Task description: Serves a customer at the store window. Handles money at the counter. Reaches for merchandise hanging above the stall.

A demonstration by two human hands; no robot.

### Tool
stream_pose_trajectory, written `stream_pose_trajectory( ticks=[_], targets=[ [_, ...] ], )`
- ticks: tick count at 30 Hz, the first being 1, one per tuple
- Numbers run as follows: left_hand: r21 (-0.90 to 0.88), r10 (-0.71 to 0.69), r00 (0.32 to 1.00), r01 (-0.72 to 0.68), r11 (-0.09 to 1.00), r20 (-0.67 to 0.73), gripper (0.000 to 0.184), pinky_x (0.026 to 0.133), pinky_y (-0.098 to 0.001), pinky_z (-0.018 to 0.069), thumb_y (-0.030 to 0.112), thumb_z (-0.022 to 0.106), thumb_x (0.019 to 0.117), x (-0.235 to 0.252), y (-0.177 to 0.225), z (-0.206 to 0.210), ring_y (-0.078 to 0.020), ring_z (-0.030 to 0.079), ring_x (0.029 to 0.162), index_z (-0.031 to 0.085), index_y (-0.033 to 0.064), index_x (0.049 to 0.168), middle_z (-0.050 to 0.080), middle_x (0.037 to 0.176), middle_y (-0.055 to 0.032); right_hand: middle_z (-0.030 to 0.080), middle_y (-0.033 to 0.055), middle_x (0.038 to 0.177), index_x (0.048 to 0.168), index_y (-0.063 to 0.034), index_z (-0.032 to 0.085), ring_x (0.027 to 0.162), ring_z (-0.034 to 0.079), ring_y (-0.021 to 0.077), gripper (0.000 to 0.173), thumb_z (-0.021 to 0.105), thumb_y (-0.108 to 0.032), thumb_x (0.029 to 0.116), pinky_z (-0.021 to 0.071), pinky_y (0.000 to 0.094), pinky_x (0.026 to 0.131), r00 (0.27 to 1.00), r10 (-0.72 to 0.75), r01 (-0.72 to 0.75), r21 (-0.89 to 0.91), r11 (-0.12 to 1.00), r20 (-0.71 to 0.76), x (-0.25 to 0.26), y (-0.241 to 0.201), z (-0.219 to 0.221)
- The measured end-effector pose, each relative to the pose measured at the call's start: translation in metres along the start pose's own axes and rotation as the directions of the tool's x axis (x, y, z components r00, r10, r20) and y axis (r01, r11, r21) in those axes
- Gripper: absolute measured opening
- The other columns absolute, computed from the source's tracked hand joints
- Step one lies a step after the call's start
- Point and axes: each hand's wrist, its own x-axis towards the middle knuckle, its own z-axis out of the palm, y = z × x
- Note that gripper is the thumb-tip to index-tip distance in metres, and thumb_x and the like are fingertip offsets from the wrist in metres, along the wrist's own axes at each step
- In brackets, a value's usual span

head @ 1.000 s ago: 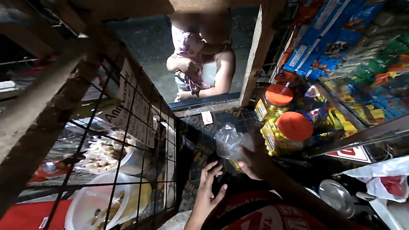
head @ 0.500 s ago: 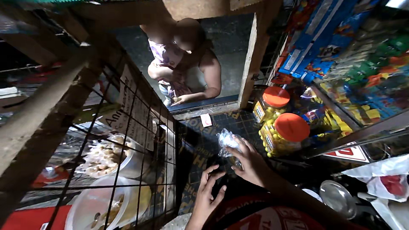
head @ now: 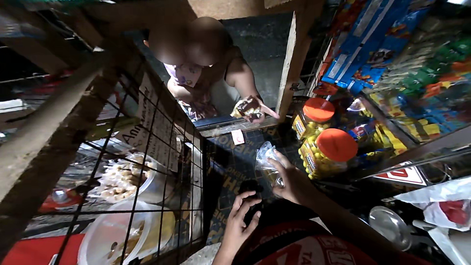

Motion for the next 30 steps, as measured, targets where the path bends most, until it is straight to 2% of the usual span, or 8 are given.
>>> stream_pose_trajectory(
  ticks=[5,7,9,11,14,16,30],
  targets=[
    [-0.027,-0.003,1.0,0.004,1.0,0.011,0.024,0.107,-0.0234,0.0484,0.022,0.066,0.0974,0.0,-0.002,-0.002,-0.0107,0.057,0.128,0.073,0.006,0.114,0.062,0.134,-0.0107,0.022,0.0167,0.168,0.156,-0.0194,0.041,0.118,0.064,0.0318,0.086,0.078,-0.02,0.0797,0.0583,0.0459,0.087,0.992,-0.035,0.057,0.193,0.979,-0.118,0.0,0.013,0.002],
    [-0.034,-0.007,1.0,0.008,0.999,0.012,0.024,0.107,-0.0235,0.0491,0.022,0.066,0.0973,0.001,-0.001,-0.002,-0.0107,0.057,0.127,0.073,0.006,0.114,0.062,0.134,-0.0106,0.028,0.018,0.165,0.155,-0.0162,0.044,0.129,0.058,0.03,0.082,0.077,-0.02,0.0797,0.0557,0.0438,0.096,0.982,-0.047,0.099,0.29,0.952,-0.181,0.0,0.019,0.006],
    [-0.042,-0.014,1.0,0.014,0.999,0.017,0.024,0.107,-0.0235,0.0491,0.022,0.065,0.0974,0.001,-0.001,-0.002,-0.0105,0.057,0.127,0.073,0.0053,0.114,0.062,0.134,-0.0109,0.035,0.0199,0.161,0.153,-0.0102,0.046,0.14,0.048,0.0281,0.079,0.075,-0.023,0.0802,0.0482,0.0414,0.108,0.971,-0.062,0.152,0.393,0.907,-0.232,0.0,0.026,0.01],
    [-0.047,-0.018,1.0,0.019,0.999,0.019,0.025,0.106,-0.023,0.0492,0.022,0.065,0.0975,0.0,0.0,-0.003,-0.01,0.057,0.127,0.073,0.0044,0.114,0.062,0.134,-0.0111,0.04,0.0198,0.158,0.152,-0.0056,0.045,0.14,0.047,0.0241,0.078,0.075,-0.022,0.0817,0.0442,0.0375,0.112,0.975,-0.044,0.15,0.502,0.851,-0.217,0.0,0.025,0.008],
    [-0.063,-0.025,1.0,0.026,0.998,0.016,0.024,0.106,-0.0233,0.0499,0.02,0.066,0.0971,0.0,0.001,-0.002,-0.0103,0.058,0.126,0.073,0.0038,0.113,0.063,0.133,-0.0115,0.049,0.0153,0.151,0.154,-0.0055,0.041,0.129,0.056,0.0157,0.08,0.074,-0.02,0.0829,0.0498,0.0311,0.105,0.989,0.001,0.098,0.648,0.755,-0.15,-0.002,0.021,0.007],
    [-0.06,-0.025,1.0,0.026,0.998,0.013,0.024,0.106,-0.0238,0.0503,0.02,0.066,0.0972,0.001,0.001,-0.003,-0.0105,0.059,0.125,0.073,0.0044,0.114,0.063,0.132,-0.0112,0.051,0.0132,0.149,0.154,-0.0065,0.039,0.126,0.058,0.0133,0.081,0.074,-0.02,0.0824,0.0516,0.0301,0.103,0.991,0.018,0.081,0.695,0.714,-0.134,-0.001,0.019,0.008],
    [-0.125,0.015,0.998,-0.007,0.992,0.058,0.024,0.104,-0.0258,0.052,0.021,0.063,0.1001,0.001,-0.004,-0.006,-0.0098,0.063,0.119,0.072,0.0054,0.116,0.069,0.122,-0.0075,0.051,0.0138,0.148,0.154,-0.0031,0.039,0.125,0.058,0.0122,0.085,0.076,-0.026,0.081,0.0508,0.0272,0.103,0.987,0.013,0.108,0.706,0.7,-0.163,-0.001,0.014,0.017]
  ],
)
